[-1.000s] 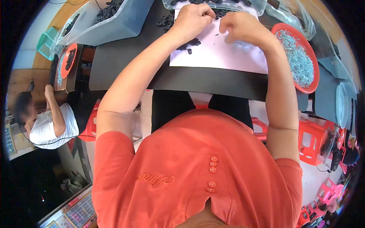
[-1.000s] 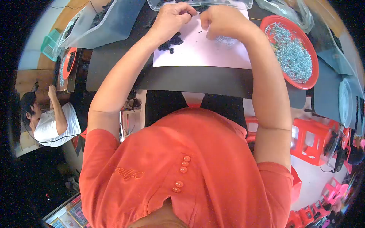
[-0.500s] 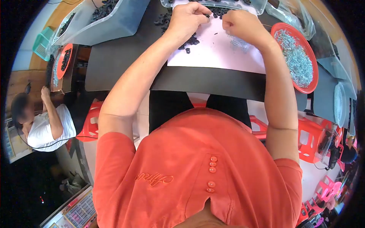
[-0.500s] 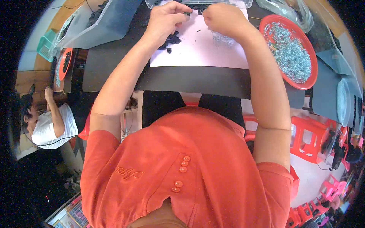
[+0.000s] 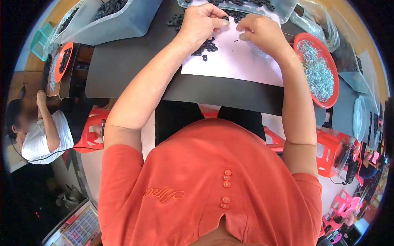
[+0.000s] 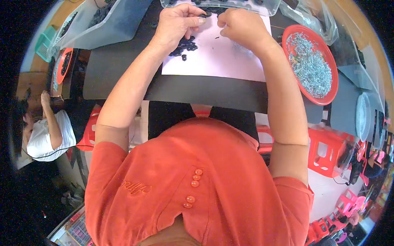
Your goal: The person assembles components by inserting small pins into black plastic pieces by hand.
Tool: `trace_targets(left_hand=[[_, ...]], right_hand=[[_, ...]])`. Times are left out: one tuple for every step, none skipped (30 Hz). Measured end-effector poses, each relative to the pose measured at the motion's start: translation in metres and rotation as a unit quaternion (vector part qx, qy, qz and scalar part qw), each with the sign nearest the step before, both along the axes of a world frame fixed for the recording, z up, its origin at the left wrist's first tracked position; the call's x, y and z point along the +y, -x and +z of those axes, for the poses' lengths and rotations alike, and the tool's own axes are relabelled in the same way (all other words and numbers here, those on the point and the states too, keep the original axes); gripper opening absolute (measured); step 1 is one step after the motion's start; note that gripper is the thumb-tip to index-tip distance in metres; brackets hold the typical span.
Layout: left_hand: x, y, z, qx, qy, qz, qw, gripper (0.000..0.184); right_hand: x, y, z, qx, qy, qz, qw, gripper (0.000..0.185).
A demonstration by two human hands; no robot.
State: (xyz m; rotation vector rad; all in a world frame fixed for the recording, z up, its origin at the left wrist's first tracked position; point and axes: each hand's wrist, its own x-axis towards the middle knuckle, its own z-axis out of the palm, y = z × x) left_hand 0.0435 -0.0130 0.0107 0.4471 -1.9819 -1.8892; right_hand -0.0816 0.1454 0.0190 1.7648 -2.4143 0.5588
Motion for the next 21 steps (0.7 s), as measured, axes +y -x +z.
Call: trace_targets(left_hand=[[-0.001, 0.0, 0.0, 0.002, -0.006, 0.001, 1.0, 0.01], [-0.002, 0.0, -0.001, 0.004, -0.017, 0.002, 1.0, 0.01], [-0.003, 0.0, -0.002, 0.007, -0.027, 0.002, 1.0, 0.009], [-0.004, 0.001, -0.002, 0.01, -0.037, 0.002, 0.999, 0.009], [-0.004, 0.001, -0.002, 0.01, -0.035, 0.003, 0.999, 0.009], [-0.004, 0.0, -0.001, 0.01, -0.032, 0.004, 0.999, 0.009], [-0.003, 0.0, -0.001, 0.01, -0.029, 0.005, 1.0, 0.009], [-0.002, 0.0, -0.001, 0.008, -0.018, 0.003, 1.0, 0.009], [-0.001, 0.0, 0.0, 0.006, -0.007, 0.002, 1.0, 0.01], [-0.001, -0.001, 0.0, 0.004, 0.004, 0.0, 1.0, 0.011], [0.0, -0.001, 0.001, 0.014, -0.005, -0.003, 1.0, 0.012], [0.001, -0.002, 0.002, 0.024, -0.013, -0.006, 1.0, 0.013], [0.002, -0.002, 0.003, 0.034, -0.02, -0.009, 0.999, 0.015], [0.002, -0.003, 0.003, 0.029, -0.017, -0.01, 0.999, 0.016], [0.002, -0.003, 0.003, 0.025, -0.013, -0.012, 1.0, 0.017], [0.001, -0.003, 0.002, 0.021, -0.009, -0.015, 1.0, 0.017], [0.001, -0.002, 0.002, 0.024, -0.006, -0.015, 1.0, 0.017], [0.001, -0.002, 0.001, 0.026, -0.002, -0.016, 1.0, 0.017], [0.002, -0.002, 0.0, 0.028, 0.0, -0.017, 0.999, 0.017], [0.002, -0.001, -0.001, 0.029, 0.002, -0.016, 0.999, 0.016], [0.001, 0.0, -0.002, 0.03, 0.004, -0.014, 0.999, 0.016]], right_hand=[[-0.001, -0.002, -0.002, 0.015, -0.007, 0.0, 1.0, 0.015], [-0.001, -0.004, -0.004, 0.029, -0.012, 0.001, 0.999, 0.015], [-0.002, -0.005, -0.004, 0.045, -0.018, 0.001, 0.999, 0.015], [-0.003, -0.006, -0.004, 0.065, -0.027, -0.005, 0.997, 0.015], [-0.004, -0.007, -0.004, 0.086, -0.036, -0.012, 0.996, 0.015], [-0.005, -0.007, -0.004, 0.106, -0.045, -0.019, 0.993, 0.015], [-0.005, -0.006, -0.003, 0.064, -0.023, -0.026, 0.997, 0.014], [-0.005, -0.003, -0.002, 0.023, 0.0, -0.033, 0.999, 0.012], [-0.004, 0.0, -0.002, -0.018, 0.022, -0.04, 0.999, 0.012], [-0.002, 0.003, -0.001, -0.029, 0.037, -0.037, 0.998, 0.012], [0.0, 0.005, 0.0, -0.041, 0.052, -0.035, 0.997, 0.012], [0.002, 0.007, 0.001, -0.052, 0.067, -0.034, 0.996, 0.012], [0.002, 0.006, 0.001, -0.052, 0.047, -0.038, 0.997, 0.011], [0.004, 0.006, 0.001, -0.051, 0.028, -0.042, 0.997, 0.011], [0.005, 0.005, 0.002, -0.051, 0.009, -0.047, 0.998, 0.011], [0.004, 0.004, 0.004, -0.025, -0.027, -0.042, 0.998, 0.011], [0.001, 0.001, 0.006, 0.0, -0.064, -0.037, 0.997, 0.012], [-0.001, -0.002, 0.007, 0.025, -0.1, -0.032, 0.994, 0.015], [-0.002, -0.003, 0.006, 0.028, -0.091, -0.039, 0.995, 0.015], [-0.003, -0.004, 0.003, 0.032, -0.08, -0.047, 0.995, 0.015], [-0.004, -0.004, 0.001, 0.036, -0.07, -0.054, 0.995, 0.015]])
